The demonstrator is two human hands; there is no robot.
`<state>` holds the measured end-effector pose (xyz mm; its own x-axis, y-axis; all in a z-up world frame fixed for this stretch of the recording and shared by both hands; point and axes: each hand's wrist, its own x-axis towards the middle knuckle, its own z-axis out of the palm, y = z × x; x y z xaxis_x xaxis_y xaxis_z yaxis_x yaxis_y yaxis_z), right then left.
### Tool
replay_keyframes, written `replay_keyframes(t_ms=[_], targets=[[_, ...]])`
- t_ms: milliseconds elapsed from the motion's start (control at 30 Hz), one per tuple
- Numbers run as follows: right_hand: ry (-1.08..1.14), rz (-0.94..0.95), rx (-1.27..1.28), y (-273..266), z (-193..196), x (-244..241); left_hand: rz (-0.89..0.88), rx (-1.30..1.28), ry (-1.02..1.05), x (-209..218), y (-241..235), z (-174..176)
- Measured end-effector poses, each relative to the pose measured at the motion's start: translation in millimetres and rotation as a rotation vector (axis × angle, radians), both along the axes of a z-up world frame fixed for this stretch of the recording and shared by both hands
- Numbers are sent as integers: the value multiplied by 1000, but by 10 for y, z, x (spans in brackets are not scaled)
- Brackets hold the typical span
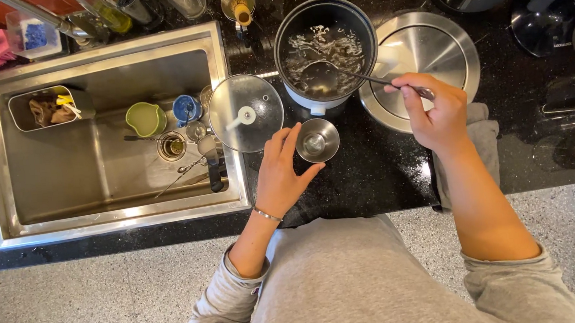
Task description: The person pours water from a metal pitcher into an electric pot, adds dried ingredients from a plastic bag, and stirs the pot with a ladle. They then carry the ladle and a metal cup to another counter, scoop an ingredient into the cup, and repeatedly ladle hot liquid from the pot into the cup.
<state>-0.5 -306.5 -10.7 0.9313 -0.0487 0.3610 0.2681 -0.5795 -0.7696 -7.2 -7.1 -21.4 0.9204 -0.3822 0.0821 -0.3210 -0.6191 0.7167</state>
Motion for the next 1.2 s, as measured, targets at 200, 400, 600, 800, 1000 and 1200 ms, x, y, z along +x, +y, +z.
replay_keyframes(t_ms=[200,400,600,800,1000,1200], targets=[[-134,44,-46,-90,42,30,-2,19,-1,-11,0,-3],[-230,87,-277,-129,176,228,-2,15,-33,-18,-1,-39],[-285,133,-487,-81,156,266,5,13,-17,-28,9,-53],[-201,36,-383,-133,57,159,-8,16,8,-36,17,-74],[-96,-52,-161,-113,-13,146,-5,3,-38,-28,20,-97],[-8,-34,133,-70,-107,220,-14,-2,-8,-25,28,-84]])
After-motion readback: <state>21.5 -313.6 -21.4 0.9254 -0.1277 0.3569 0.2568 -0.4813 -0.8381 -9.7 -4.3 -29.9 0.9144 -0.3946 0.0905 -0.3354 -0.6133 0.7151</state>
